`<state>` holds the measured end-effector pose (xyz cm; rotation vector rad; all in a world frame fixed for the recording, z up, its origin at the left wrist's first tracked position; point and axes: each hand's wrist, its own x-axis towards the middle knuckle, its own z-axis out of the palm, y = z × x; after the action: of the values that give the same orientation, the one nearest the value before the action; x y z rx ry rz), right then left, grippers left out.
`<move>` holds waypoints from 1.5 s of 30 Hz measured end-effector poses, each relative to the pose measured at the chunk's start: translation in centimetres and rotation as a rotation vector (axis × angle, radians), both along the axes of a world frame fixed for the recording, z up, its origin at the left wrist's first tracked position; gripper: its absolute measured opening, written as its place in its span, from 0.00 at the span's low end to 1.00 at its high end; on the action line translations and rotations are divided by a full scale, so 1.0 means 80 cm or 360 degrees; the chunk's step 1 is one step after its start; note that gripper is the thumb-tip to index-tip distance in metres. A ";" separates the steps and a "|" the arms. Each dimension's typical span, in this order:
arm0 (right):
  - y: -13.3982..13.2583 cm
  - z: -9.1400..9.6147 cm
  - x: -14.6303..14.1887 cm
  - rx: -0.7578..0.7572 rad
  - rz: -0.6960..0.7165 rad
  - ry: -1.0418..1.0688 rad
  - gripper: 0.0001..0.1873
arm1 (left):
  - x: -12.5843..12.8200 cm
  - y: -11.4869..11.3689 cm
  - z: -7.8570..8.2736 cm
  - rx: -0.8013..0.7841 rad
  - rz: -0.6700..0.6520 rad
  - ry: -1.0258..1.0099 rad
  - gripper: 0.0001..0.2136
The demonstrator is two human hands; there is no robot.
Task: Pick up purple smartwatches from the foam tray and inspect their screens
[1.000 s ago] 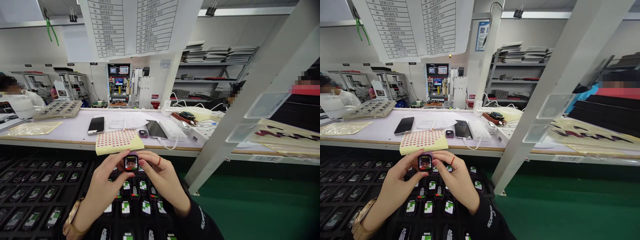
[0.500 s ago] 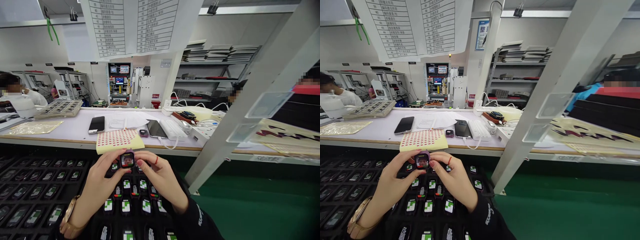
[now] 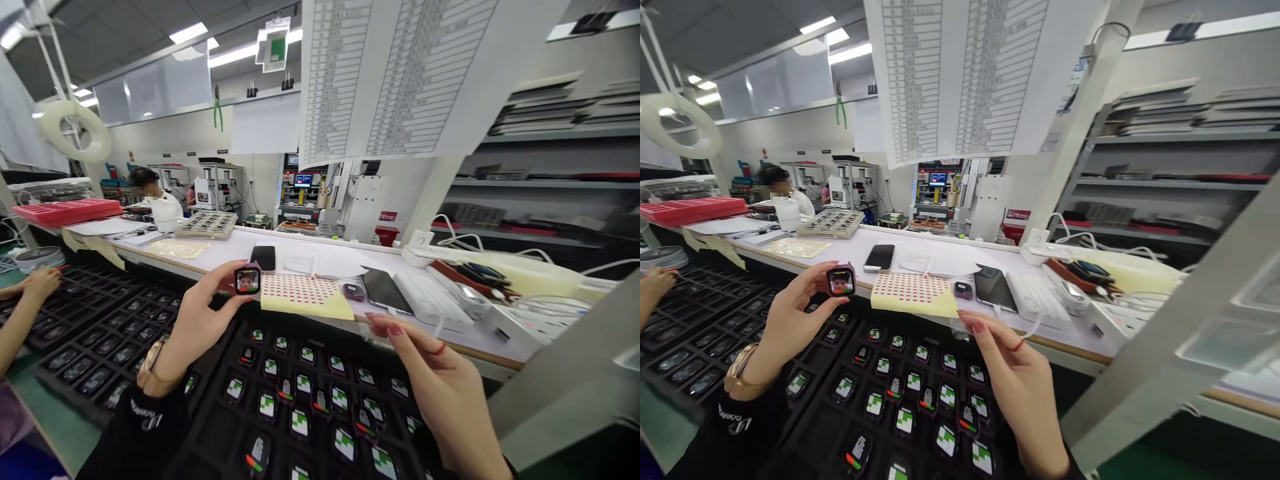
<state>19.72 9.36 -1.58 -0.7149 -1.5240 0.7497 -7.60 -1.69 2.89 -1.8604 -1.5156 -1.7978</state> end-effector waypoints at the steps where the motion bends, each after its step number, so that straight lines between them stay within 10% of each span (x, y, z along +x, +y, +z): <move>1: 0.003 -0.004 0.001 -0.0011 -0.0023 -0.0016 0.24 | -0.005 0.000 0.004 0.0002 -0.0056 -0.0035 0.21; 7: 0.010 -0.013 0.004 0.0031 0.0040 -0.0038 0.23 | -0.022 0.005 0.020 0.0009 -0.0294 -0.0273 0.22; 45: -0.009 0.009 0.007 0.0190 0.0144 -0.0020 0.23 | -0.017 0.009 0.031 0.0092 -0.0194 -0.0341 0.24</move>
<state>20.31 8.65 -0.85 -0.5658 -1.6070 0.7156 -8.95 -0.95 5.39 -1.8190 -1.4240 -2.1330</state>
